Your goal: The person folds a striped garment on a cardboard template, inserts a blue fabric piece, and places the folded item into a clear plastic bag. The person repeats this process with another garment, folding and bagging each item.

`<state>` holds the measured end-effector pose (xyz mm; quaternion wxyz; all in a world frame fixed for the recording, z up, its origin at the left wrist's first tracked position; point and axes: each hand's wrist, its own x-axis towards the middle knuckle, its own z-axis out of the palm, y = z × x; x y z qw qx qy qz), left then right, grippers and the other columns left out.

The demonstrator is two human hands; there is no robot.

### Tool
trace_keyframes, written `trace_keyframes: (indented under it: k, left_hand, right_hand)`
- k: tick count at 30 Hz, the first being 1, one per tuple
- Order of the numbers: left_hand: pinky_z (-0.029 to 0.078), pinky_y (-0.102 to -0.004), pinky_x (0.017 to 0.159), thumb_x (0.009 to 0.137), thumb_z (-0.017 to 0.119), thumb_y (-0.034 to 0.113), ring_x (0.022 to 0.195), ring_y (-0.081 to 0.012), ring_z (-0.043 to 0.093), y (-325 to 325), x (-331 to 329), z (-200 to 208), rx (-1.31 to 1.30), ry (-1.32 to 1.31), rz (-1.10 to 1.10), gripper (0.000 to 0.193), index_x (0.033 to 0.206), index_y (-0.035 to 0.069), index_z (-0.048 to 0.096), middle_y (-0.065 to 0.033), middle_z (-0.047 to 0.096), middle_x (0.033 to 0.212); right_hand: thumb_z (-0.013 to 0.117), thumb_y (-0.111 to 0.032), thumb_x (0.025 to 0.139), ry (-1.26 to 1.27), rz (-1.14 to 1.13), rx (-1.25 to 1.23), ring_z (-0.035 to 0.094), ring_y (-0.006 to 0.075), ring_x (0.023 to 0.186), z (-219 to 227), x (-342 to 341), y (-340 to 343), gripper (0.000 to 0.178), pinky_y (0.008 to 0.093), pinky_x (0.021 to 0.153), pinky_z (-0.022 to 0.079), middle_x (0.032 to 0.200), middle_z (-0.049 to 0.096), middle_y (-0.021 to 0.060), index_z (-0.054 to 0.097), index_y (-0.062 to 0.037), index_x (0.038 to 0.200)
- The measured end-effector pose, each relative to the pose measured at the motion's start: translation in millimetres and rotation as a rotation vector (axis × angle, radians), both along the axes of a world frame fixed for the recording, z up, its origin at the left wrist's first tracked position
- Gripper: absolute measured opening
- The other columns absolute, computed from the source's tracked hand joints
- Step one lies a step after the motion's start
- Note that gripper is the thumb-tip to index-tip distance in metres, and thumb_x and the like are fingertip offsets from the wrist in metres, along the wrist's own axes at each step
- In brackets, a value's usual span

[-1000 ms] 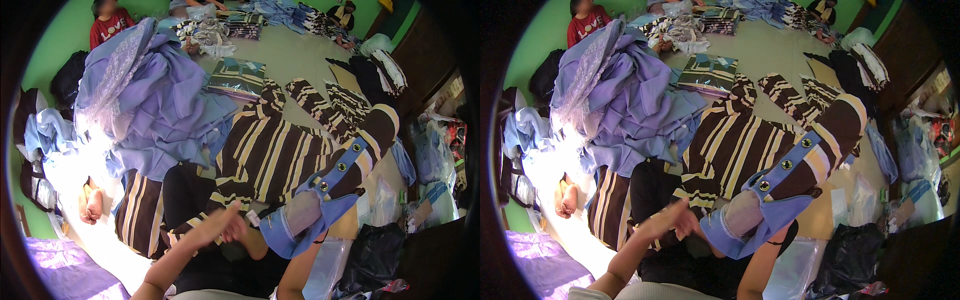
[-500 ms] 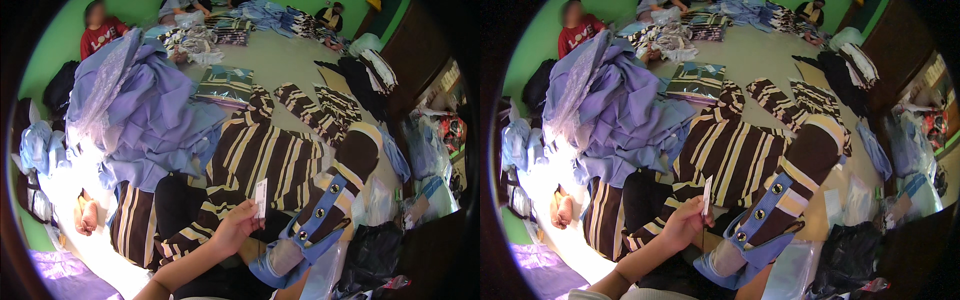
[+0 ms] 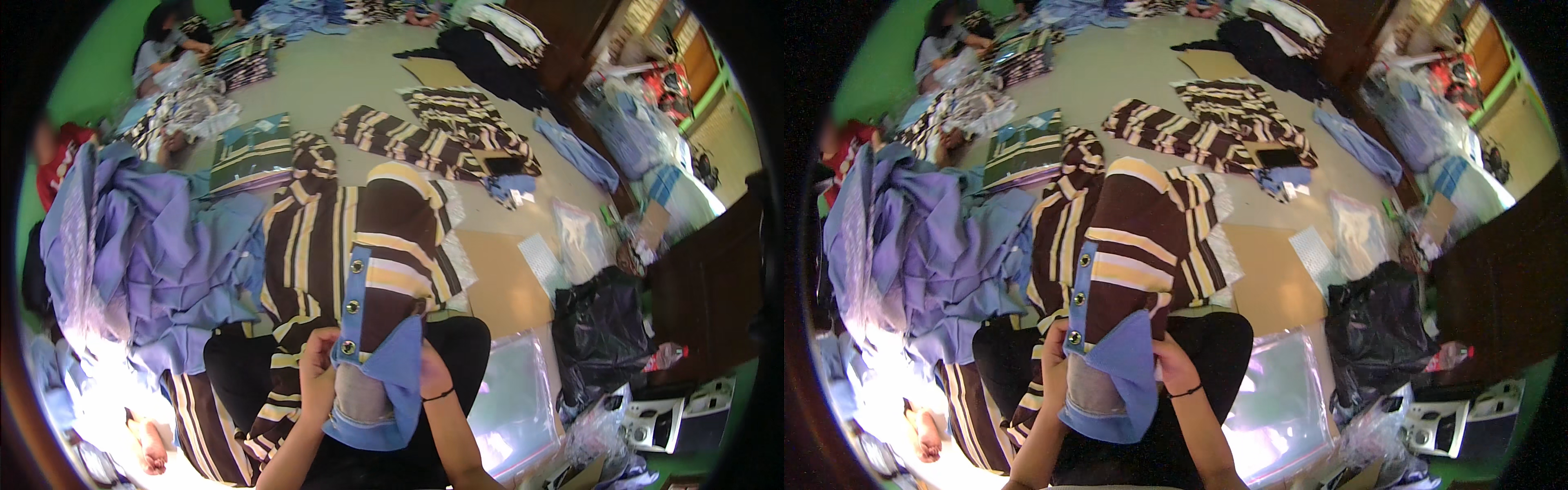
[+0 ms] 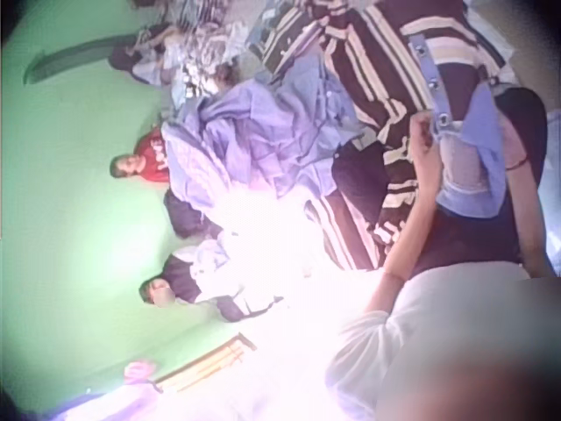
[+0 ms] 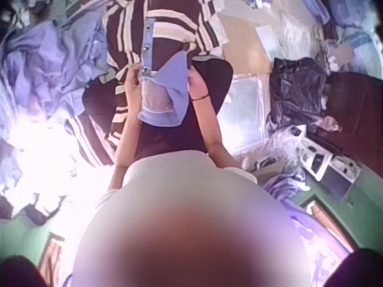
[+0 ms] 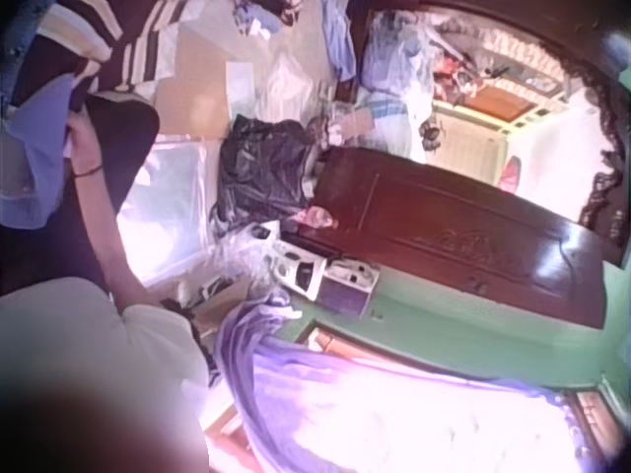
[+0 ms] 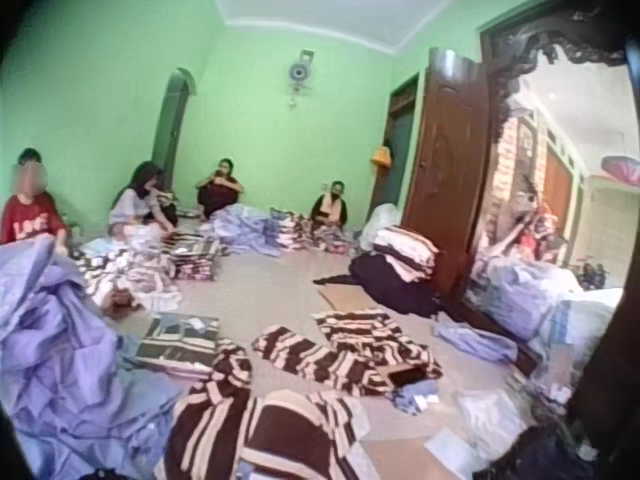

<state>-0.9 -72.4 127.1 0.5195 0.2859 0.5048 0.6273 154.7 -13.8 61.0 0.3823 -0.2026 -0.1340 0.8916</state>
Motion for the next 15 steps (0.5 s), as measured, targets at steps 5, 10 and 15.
trace_keyframes:
  k: [5,10,15]
  left_hand:
    - [0.038,-0.0211,0.076,0.076,0.053,-0.001,0.081,-0.0102,0.049,15,5,-23,0.130,0.109,-0.054,0.016,0.092,0.002,0.051,-0.0032,0.051,0.087]
    - [0.037,-0.0227,0.076,0.079,0.052,0.009,0.078,-0.0123,0.050,42,76,-92,-0.173,0.265,0.188,0.015,0.092,0.001,0.051,-0.0043,0.051,0.086]
    - [0.038,-0.0242,0.075,0.078,0.053,0.009,0.078,-0.0132,0.050,16,159,-143,-0.146,0.898,-0.282,0.016,0.092,0.002,0.052,-0.0048,0.051,0.085]
  right_hand:
    - [0.054,-0.005,0.076,0.019,-0.110,-0.071,0.057,0.0183,0.090,-2,7,5,0.039,0.0305,0.078,0.047,0.101,0.057,0.0103,0.044,0.0013,0.113]
    - [0.054,-0.005,0.075,-0.045,-0.282,0.018,0.058,0.0188,0.088,15,51,4,0.040,0.0302,0.078,0.047,0.101,0.057,0.0089,0.044,0.0003,0.114]
    - [0.054,-0.005,0.074,0.089,-0.389,0.020,0.058,0.0188,0.086,28,112,0,0.040,0.0299,0.077,0.047,0.100,0.057,0.0083,0.044,-0.0001,0.113]
